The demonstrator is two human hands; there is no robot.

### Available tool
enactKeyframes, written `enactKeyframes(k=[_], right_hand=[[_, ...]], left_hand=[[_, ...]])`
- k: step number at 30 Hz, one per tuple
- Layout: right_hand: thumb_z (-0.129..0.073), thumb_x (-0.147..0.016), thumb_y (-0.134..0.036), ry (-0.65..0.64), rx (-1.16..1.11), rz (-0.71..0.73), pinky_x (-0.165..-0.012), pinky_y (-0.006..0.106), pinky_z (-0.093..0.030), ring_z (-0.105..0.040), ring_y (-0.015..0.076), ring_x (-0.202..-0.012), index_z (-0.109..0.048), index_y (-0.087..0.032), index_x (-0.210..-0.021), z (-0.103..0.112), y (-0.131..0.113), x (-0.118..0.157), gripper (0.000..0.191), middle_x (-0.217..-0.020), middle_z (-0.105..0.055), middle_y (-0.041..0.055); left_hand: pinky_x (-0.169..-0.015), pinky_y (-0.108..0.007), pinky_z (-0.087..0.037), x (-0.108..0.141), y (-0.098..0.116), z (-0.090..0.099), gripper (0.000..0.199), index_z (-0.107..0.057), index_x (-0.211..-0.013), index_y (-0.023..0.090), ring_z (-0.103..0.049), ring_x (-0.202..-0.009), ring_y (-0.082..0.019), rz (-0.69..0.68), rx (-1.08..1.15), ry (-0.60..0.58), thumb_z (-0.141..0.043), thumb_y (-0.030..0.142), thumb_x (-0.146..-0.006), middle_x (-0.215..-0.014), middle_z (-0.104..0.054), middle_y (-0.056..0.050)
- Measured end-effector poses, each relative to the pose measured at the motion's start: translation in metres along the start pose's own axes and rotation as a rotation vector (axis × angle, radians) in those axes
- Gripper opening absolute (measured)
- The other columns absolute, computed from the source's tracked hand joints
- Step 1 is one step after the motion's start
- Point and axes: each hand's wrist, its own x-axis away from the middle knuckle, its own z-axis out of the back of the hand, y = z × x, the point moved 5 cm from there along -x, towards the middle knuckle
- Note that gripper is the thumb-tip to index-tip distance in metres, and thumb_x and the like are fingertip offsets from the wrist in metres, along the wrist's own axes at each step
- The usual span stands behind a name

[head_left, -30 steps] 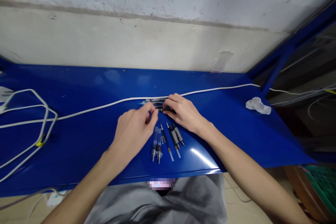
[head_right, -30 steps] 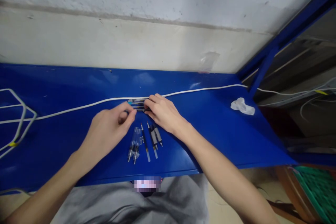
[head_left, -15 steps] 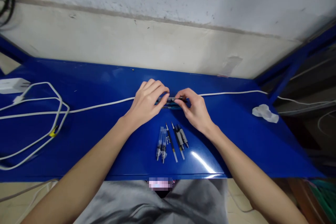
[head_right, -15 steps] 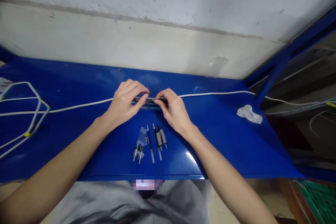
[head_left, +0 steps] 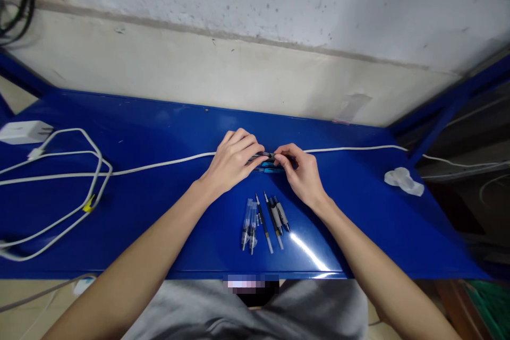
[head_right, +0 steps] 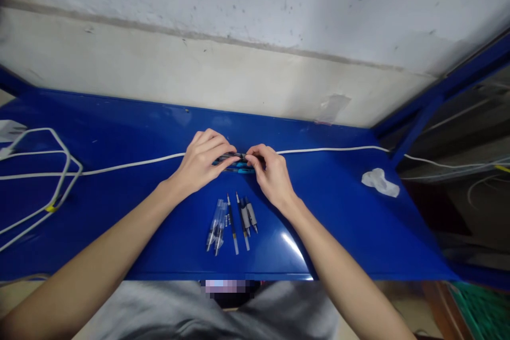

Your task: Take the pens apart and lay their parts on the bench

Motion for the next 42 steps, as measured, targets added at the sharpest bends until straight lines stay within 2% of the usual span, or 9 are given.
enactKeyframes(k=[8, 23, 31, 36, 42], right_hand=[[-0.056, -0.103, -0.031, -0.050, 0.007, 0.028, -0.074, 0.031, -0.045, -0.064, 0.0176, -0.077, -0.066, -0.021, -0.097, -0.0014, 0.0005, -0.0001, 0.016, -0.081, -0.070, 0.0021], [-0.053, -0.104, -0.031, -0.060, -0.014, 0.045, -0.072, 0.029, -0.044, -0.061, 0.0157, -0.074, -0.066, -0.021, -0.100, -0.0042, -0.0034, 0.0009, 0.016, -0.080, -0.067, 0.0013], [-0.056, -0.103, -0.035, -0.069, 0.049, 0.084, -0.078, 0.031, -0.047, -0.065, 0.0182, -0.086, -0.070, -0.021, -0.111, -0.0088, -0.0061, 0.0031, 0.021, -0.104, -0.075, 0.0054], [-0.055, -0.104, -0.038, -0.064, 0.078, 0.058, -0.076, 0.032, -0.046, -0.066, 0.0186, -0.082, -0.072, -0.022, -0.108, -0.0082, -0.0072, 0.0033, 0.023, -0.100, -0.076, 0.0052], [-0.052, -0.105, -0.041, -0.069, 0.113, 0.038, -0.071, 0.030, -0.042, -0.063, 0.0172, -0.076, -0.071, -0.020, -0.096, -0.0083, -0.0062, 0.0018, 0.030, -0.084, -0.072, 0.0031]], left_hand=[[-0.080, -0.036, -0.040, 0.0059, 0.0020, 0.0002, 0.015, -0.069, -0.096, 0.017, -0.056, -0.095, -0.022, 0.034, 0.025, 0.011, -0.066, 0.031, -0.099, -0.091, -0.072, -0.004], [-0.079, -0.036, -0.038, 0.0062, 0.0016, 0.0020, 0.016, -0.069, -0.093, 0.017, -0.057, -0.095, -0.022, 0.130, 0.093, -0.010, -0.067, 0.032, -0.098, -0.090, -0.073, -0.003], [-0.078, -0.036, -0.038, 0.0070, 0.0013, 0.0011, 0.020, -0.069, -0.091, 0.018, -0.058, -0.094, -0.022, 0.143, 0.129, 0.008, -0.062, 0.034, -0.101, -0.089, -0.072, -0.003], [-0.080, -0.037, -0.039, 0.0075, 0.0007, -0.0011, 0.019, -0.069, -0.092, 0.018, -0.057, -0.096, -0.022, 0.166, 0.131, -0.031, -0.062, 0.033, -0.101, -0.091, -0.073, -0.004], [-0.079, -0.037, -0.038, 0.0075, 0.0015, -0.0011, 0.018, -0.068, -0.092, 0.018, -0.057, -0.096, -0.022, 0.160, 0.093, -0.043, -0.063, 0.033, -0.101, -0.091, -0.072, -0.003]])
